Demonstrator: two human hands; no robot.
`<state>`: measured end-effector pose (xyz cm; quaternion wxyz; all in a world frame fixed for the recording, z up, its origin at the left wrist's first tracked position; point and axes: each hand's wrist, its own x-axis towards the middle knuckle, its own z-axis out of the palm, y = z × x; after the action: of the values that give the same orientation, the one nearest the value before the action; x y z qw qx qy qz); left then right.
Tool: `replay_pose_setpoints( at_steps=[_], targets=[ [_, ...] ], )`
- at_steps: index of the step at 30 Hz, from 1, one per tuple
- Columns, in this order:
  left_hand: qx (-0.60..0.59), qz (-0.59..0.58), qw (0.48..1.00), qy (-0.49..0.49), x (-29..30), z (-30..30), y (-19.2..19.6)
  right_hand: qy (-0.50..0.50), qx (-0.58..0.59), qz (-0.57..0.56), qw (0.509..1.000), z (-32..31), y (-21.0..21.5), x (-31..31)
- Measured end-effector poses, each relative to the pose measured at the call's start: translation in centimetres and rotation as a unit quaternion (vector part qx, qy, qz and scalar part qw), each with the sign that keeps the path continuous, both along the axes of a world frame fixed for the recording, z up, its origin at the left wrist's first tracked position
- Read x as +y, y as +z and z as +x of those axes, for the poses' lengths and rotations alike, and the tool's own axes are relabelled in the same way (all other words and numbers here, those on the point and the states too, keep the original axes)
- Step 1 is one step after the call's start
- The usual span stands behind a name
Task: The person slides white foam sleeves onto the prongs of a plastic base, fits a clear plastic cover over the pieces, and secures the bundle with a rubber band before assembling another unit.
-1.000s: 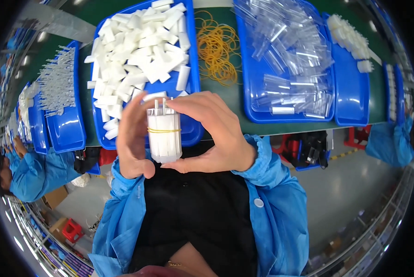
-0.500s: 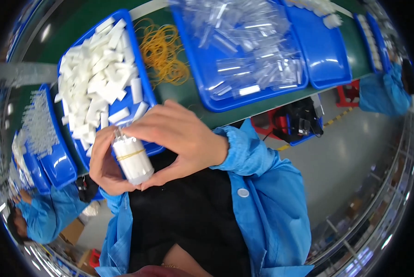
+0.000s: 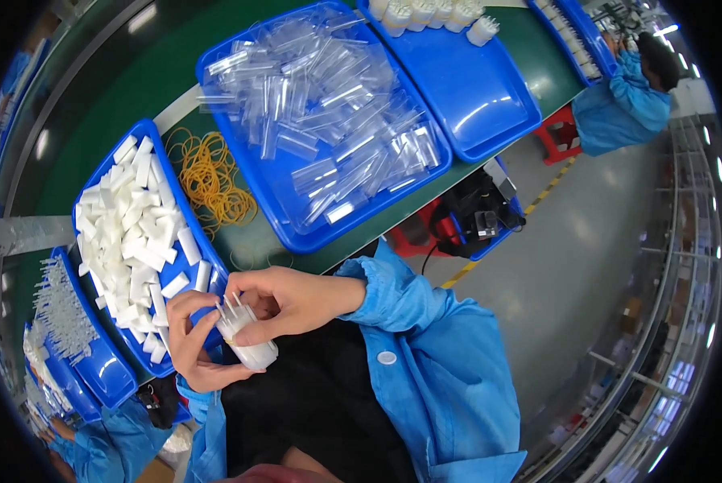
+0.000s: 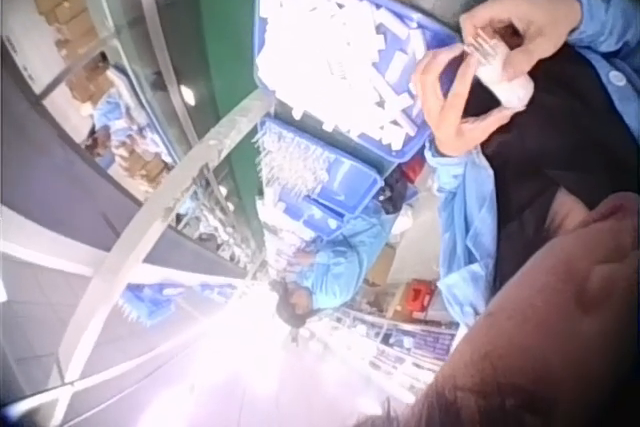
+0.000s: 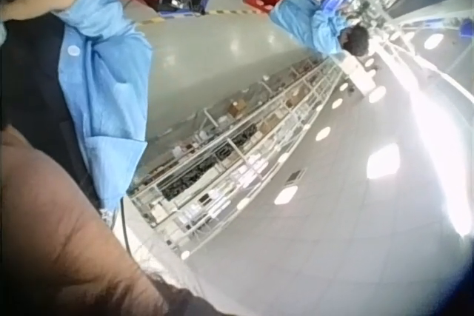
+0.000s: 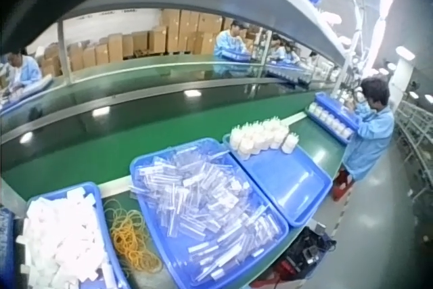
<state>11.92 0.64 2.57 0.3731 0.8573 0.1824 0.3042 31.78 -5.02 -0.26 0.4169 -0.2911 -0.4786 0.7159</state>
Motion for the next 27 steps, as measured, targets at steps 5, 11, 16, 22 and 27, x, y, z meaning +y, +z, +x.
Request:
replay_pose_setpoints(
  at_steps=[5,11,16,22,27],
  targets=[
    [-0.032,-0.016,0.999,0.035,-0.2,0.9,-1.6,-0.057,-0.118,0.037,0.991,3.2,1.5,0.0],
    [-0.069,-0.118,0.967,0.213,-0.8,-0.7,-1.5,-0.551,-0.504,0.21,0.631,16.2,6.0,1.4],
    [-0.089,-0.138,0.938,0.306,0.0,-1.2,-1.6,-0.621,-0.644,0.06,0.443,33.5,2.8,2.2],
    [-0.083,-0.114,0.924,0.355,0.4,-1.6,-1.5,-0.558,-0.702,0.033,0.442,37.2,-0.3,5.0],
    [-0.099,-0.123,0.917,0.366,0.8,-1.6,-1.4,-0.571,-0.693,0.019,0.44,37.3,-1.0,6.1]
  ],
)
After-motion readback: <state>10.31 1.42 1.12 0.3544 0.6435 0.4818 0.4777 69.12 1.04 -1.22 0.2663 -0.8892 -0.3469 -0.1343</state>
